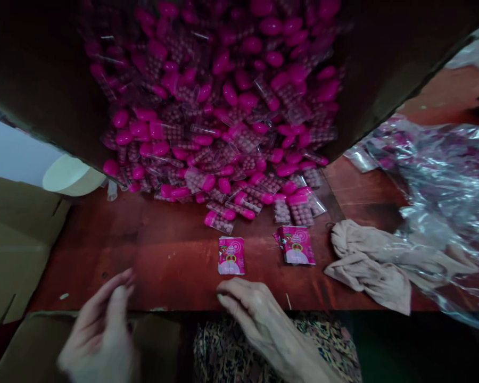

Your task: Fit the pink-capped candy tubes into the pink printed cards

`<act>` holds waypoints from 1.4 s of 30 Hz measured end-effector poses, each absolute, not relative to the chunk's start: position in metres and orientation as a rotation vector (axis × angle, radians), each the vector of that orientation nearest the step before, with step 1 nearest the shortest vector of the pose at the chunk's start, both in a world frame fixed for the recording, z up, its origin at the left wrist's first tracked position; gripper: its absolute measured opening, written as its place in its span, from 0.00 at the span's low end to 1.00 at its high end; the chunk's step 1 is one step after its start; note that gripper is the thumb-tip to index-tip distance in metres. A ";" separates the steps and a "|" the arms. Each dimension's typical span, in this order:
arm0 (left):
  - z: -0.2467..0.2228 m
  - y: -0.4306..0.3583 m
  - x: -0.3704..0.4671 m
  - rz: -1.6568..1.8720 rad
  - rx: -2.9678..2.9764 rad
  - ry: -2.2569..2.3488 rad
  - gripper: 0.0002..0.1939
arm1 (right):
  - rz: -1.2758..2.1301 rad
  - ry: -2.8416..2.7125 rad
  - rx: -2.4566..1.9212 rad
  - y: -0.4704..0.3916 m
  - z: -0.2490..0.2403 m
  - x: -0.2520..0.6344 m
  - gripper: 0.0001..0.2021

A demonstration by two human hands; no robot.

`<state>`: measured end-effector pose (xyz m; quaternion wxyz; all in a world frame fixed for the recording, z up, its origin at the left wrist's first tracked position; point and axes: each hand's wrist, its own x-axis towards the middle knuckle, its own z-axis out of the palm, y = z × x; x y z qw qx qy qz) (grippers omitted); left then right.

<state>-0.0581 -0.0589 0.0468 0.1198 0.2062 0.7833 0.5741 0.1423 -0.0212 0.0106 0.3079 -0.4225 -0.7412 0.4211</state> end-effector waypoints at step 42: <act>0.029 0.021 0.020 1.598 0.068 1.241 0.09 | 1.181 -1.549 -1.140 0.028 0.007 0.111 0.15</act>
